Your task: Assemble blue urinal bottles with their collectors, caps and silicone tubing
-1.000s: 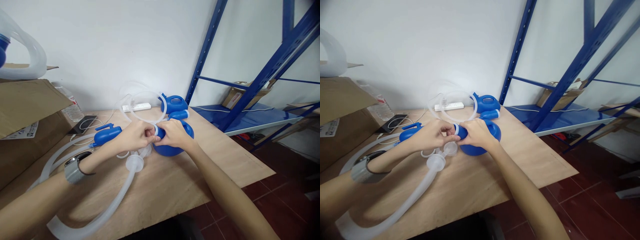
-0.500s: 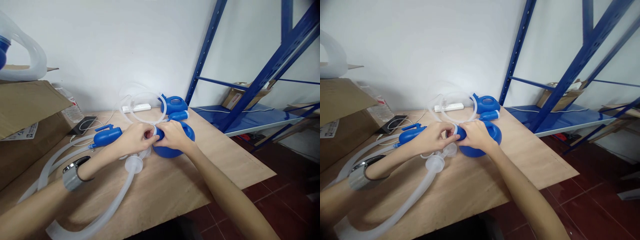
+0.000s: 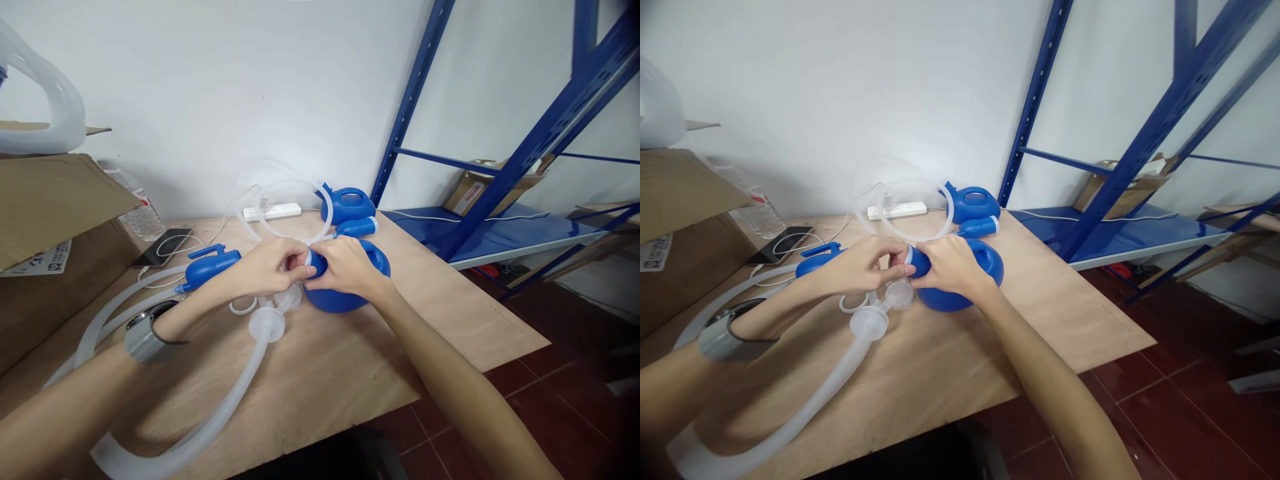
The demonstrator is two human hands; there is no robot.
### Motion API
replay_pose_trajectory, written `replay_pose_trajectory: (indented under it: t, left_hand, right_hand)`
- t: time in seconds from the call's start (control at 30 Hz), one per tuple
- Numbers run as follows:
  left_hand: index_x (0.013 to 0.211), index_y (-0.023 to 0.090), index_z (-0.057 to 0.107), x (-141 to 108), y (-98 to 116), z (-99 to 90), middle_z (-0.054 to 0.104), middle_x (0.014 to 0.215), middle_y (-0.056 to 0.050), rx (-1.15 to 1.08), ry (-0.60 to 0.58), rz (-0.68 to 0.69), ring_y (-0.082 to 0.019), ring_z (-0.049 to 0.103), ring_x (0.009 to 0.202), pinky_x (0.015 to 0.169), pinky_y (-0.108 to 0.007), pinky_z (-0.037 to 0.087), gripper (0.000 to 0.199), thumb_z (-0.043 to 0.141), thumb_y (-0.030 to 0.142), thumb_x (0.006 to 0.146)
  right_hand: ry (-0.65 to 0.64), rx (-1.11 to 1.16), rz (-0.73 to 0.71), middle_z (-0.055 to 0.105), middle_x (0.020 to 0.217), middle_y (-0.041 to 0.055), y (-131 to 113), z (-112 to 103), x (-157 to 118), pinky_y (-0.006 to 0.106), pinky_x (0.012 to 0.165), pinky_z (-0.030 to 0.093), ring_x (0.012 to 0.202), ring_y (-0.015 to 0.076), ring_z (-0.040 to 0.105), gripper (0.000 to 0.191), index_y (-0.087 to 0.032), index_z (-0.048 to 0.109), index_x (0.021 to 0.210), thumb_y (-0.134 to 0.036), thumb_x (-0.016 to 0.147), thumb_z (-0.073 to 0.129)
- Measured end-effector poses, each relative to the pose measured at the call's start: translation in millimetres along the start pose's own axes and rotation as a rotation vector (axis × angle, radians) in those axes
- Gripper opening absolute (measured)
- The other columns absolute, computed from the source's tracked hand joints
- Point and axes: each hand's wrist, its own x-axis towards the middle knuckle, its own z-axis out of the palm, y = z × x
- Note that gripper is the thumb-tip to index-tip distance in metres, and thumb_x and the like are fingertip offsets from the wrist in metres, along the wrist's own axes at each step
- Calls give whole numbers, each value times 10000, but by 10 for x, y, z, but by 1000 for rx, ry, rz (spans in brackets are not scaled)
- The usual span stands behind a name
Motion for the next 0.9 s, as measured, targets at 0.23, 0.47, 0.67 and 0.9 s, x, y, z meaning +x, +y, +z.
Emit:
replay_pose_trajectory:
  t: [0.23, 0.47, 0.67, 0.9]
  left_hand:
    - [640, 208, 491, -1, -16, -4, 448, 562, 53, -75, -5, 3, -108, 404, 553, 540, -249, 311, 338, 618, 418, 871]
    - [665, 202, 512, 9, -77, -27, 526, 609, 32, -72, -51, -7, -124, 476, 599, 567, -247, 359, 324, 628, 412, 883]
    - [776, 181, 642, -68, -39, -92, 631, 675, 27, 34, -55, 17, -126, 548, 619, 599, -256, 406, 257, 670, 373, 944]
    - [1140, 170, 757, -269, -250, -225, 765, 1132, -88, 380, 123, 376, -246, 701, 1066, 956, -356, 542, 257, 722, 390, 1013]
  right_hand:
    - [-17, -26, 8, 779, 811, 79, -17, -8, -6, 338, 656, 245, 738, 239, 665, 394, -170, 752, 902, -551, 812, 796]
    - [-23, -42, -1, 794, 826, 82, -20, 3, 11, 342, 649, 235, 737, 245, 682, 401, -177, 753, 912, -565, 818, 786]
    - [-9, -7, 5, 828, 910, 84, -40, 4, -2, 342, 656, 278, 784, 271, 725, 393, -182, 763, 958, -535, 796, 828]
    - [-12, -14, -14, 841, 1020, 82, -63, -3, -15, 363, 711, 373, 913, 307, 769, 423, -184, 764, 1050, -547, 841, 822]
